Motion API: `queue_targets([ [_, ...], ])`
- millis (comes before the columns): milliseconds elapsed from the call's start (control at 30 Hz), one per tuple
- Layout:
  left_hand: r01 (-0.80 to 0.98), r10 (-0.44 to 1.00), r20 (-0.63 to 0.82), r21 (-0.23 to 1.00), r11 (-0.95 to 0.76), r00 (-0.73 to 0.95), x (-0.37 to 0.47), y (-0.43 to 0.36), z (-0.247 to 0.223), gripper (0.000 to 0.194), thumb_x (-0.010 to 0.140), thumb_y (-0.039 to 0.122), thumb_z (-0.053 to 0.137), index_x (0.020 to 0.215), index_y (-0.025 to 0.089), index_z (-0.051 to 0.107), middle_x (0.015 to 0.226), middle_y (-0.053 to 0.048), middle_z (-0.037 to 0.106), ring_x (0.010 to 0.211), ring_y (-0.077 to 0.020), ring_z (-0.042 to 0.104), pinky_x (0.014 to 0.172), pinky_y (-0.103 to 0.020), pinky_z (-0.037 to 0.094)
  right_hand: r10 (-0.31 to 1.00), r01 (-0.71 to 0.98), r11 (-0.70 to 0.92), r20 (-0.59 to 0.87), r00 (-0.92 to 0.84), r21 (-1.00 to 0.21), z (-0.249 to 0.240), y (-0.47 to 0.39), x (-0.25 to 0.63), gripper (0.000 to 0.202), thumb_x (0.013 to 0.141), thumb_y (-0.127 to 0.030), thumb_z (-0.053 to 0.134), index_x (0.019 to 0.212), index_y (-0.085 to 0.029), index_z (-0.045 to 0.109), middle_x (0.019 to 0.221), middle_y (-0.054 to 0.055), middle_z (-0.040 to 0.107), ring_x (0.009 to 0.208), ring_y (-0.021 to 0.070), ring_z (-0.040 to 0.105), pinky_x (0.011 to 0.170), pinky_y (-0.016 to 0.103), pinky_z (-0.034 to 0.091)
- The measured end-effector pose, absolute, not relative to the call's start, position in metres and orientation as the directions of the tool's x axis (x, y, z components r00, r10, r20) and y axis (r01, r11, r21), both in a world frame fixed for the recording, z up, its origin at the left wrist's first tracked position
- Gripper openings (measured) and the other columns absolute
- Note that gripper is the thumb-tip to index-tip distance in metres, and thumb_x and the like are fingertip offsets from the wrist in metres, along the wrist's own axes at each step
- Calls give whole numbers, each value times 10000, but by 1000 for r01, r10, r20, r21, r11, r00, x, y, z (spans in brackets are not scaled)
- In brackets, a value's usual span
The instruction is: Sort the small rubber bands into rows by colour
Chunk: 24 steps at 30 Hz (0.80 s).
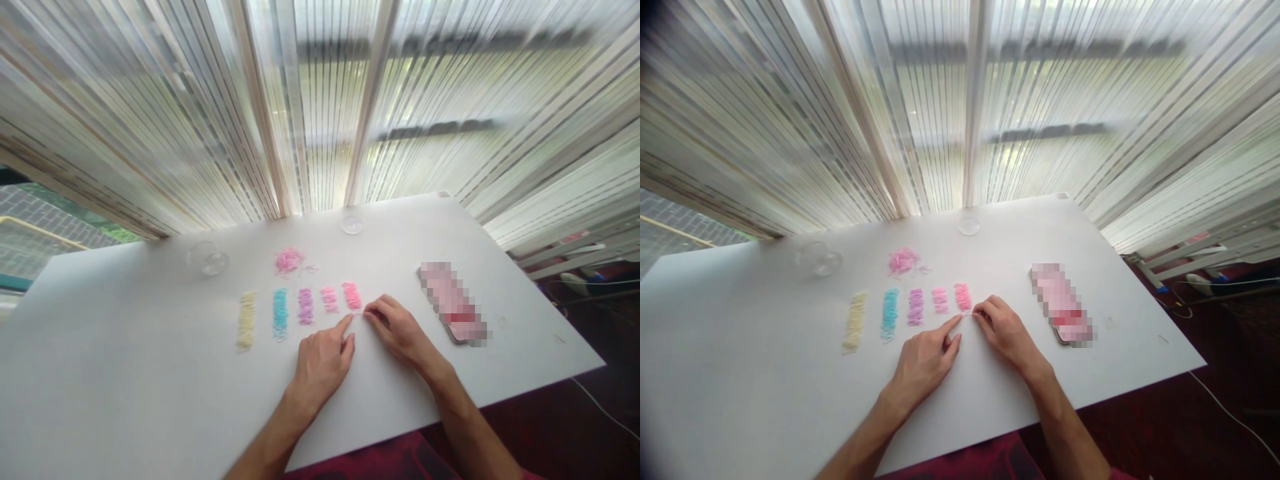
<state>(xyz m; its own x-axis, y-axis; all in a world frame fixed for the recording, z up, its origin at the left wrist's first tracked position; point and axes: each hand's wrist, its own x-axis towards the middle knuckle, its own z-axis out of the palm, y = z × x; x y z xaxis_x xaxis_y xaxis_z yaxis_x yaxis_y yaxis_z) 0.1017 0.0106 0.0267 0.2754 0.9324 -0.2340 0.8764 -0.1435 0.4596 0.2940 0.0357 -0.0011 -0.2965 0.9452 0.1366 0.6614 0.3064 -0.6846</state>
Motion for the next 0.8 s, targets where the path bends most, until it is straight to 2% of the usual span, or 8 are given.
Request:
queue_targets([
  [267, 856, 954, -187, 505, -112, 236, 82, 3, 27, 371, 948, 268, 579, 1312, 269, 652, 830, -4, 785, 778, -201, 750, 696, -261, 530, 955, 688, 295, 190, -227, -663, -2, 33, 291, 110, 977, -239, 536, 935, -205, 631, 857, 46, 611, 785, 198, 613, 736, 348, 537],
  [400, 835, 969, -148, 543, -88, 198, 49, -15, 30, 249, 939, 274, 580, 1136, 274, 732, 864, 16, 779, 747, -174, 730, 703, -255, 533, 943, 663, 323, 170, -286, -675, 0, 25, 288, 114, 969, -219, 545, 949, -212, 656, 887, 48, 618, 807, 192, 618, 751, 338, 535],
  [533, 819, 975, -80, 559, -130, 209, 15, -36, 28, 212, 958, 292, 528, 1016, 270, 730, 869, 15, 758, 695, -154, 694, 647, -238, 519, 925, 663, 366, 176, -337, -653, -2, 21, 283, 158, 967, -196, 537, 1025, -220, 681, 893, 56, 622, 813, 200, 616, 746, 350, 533],
  [800, 821, 962, -114, 551, -148, 250, 18, -52, 22, 130, 941, 256, 586, 1013, 281, 691, 969, 19, 722, 831, -158, 715, 714, -237, 526, 913, 609, 382, 181, -366, -695, 1, 5, 275, 170, 953, -157, 536, 1039, -230, 663, 909, 56, 626, 825, 197, 622, 750, 348, 545],
])
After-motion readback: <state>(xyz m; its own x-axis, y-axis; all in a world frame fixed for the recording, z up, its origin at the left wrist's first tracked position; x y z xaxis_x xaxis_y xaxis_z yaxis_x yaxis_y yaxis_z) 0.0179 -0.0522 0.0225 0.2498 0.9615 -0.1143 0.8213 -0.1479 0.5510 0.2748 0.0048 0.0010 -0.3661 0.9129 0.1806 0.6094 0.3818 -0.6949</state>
